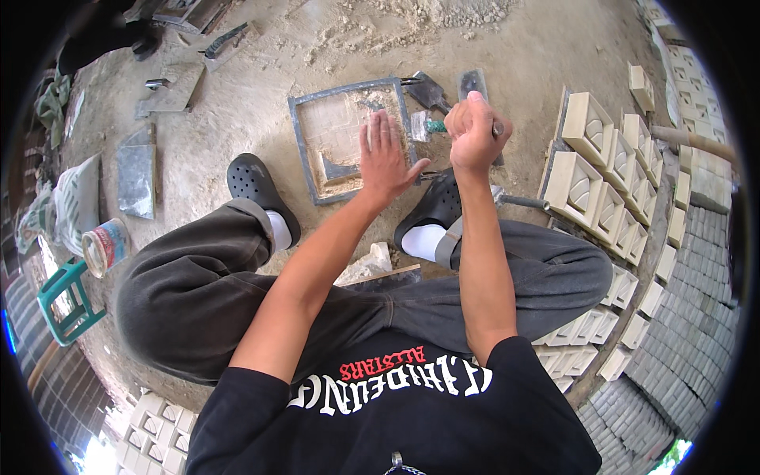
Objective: The person prepares a ventilation block by using a tool to clean and smooth the interior edges of a metal mold, then fills the mold with a sand-like mixture using a trowel and compacts it by hand.
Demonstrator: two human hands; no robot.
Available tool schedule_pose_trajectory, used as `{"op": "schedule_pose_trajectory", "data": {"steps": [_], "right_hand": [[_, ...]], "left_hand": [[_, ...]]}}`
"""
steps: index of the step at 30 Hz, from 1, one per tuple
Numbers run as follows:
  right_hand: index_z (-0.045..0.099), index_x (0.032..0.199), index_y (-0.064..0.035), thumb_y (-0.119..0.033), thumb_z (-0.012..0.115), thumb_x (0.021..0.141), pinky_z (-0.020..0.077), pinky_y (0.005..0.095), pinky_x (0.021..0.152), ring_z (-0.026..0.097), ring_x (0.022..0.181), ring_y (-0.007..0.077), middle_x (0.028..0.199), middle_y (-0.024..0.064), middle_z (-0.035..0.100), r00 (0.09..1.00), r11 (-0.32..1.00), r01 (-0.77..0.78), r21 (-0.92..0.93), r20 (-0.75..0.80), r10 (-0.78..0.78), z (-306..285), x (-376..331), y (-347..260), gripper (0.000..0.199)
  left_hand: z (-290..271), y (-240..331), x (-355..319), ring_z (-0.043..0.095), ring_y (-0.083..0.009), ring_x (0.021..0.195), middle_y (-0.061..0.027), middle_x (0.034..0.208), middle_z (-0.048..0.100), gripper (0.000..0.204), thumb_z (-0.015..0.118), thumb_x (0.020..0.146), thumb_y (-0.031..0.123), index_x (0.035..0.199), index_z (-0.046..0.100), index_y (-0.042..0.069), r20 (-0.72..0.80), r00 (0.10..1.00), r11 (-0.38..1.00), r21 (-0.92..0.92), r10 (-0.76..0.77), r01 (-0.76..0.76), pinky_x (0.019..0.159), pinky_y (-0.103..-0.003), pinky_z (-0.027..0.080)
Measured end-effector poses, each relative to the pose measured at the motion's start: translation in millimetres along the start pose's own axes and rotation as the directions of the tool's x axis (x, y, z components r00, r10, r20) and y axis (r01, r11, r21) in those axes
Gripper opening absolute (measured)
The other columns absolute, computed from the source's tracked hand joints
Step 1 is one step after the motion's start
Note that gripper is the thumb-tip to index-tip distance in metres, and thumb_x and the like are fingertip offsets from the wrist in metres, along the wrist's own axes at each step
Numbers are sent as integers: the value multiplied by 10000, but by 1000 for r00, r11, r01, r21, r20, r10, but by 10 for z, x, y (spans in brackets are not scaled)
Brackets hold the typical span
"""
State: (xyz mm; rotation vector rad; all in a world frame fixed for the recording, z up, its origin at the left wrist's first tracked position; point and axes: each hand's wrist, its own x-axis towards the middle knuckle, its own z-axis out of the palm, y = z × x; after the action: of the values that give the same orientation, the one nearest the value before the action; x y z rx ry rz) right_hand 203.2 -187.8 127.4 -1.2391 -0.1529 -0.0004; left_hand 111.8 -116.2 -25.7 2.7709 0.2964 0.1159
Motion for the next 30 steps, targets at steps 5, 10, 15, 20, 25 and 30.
{"op": "schedule_pose_trajectory", "data": {"steps": [5, 10, 15, 20, 25, 30], "right_hand": [[342, 504, -60, -102, 545, 939, 192, 277, 440, 292, 440, 58, 490, -37, 349, 998, 999, -33, 28, 53, 32, 108, 20, 9, 482], [387, 517, -40, -137, 549, 944, 222, 289, 444, 316, 442, 68, 489, -32, 386, 992, 998, -25, -54, 122, 32, 125, 72, 444, 467], [438, 515, -29, -176, 556, 948, 255, 290, 450, 353, 440, 72, 474, -30, 414, 973, 986, -38, -165, 219, 74, 229, 252, 407, 471], [445, 497, -26, -160, 560, 937, 275, 285, 444, 384, 437, 69, 464, -26, 436, 984, 985, -27, -171, 169, 56, 205, 230, 557, 474], [442, 497, -31, -156, 560, 933, 275, 287, 449, 385, 438, 69, 464, -26, 438, 973, 969, -54, -241, 205, 106, 277, 318, 424, 469], [450, 505, -38, -160, 571, 935, 267, 282, 453, 379, 443, 66, 468, -27, 435, 974, 968, -30, -247, 212, 84, 195, 329, 562, 463]], "left_hand": [[-119, -126, -6, 86, -352, 1514, -264, 1593, 182, 1183, 459, 804, 814, 1495, 221, -116, -2, 995, 994, -35, 100, -100, 1214, -503, 21], [-248, -375, -70, 103, -343, 1513, -247, 1593, 200, 1229, 485, 765, 838, 1501, 210, -107, 13, 999, 999, -25, 32, -31, 1214, -507, 34], [-202, -445, -102, 123, -326, 1512, -223, 1601, 203, 1199, 475, 779, 830, 1508, 223, -87, 25, 999, 999, 8, 40, -40, 1209, -531, 49], [-212, -385, -85, 141, -306, 1512, -197, 1603, 225, 1162, 452, 796, 825, 1511, 248, -68, 37, 997, 998, 12, 65, -66, 1208, -536, 64], [-185, -427, -102, 149, -300, 1511, -191, 1593, 259, 1142, 443, 804, 819, 1508, 266, -62, 20, 998, 998, 12, 55, -55, 1206, -541, 68], [-207, -372, -95, 171, -298, 1505, -200, 1581, 276, 1135, 446, 803, 819, 1501, 285, -62, 31, 997, 997, -2, 75, -75, 1205, -538, 83]]}}
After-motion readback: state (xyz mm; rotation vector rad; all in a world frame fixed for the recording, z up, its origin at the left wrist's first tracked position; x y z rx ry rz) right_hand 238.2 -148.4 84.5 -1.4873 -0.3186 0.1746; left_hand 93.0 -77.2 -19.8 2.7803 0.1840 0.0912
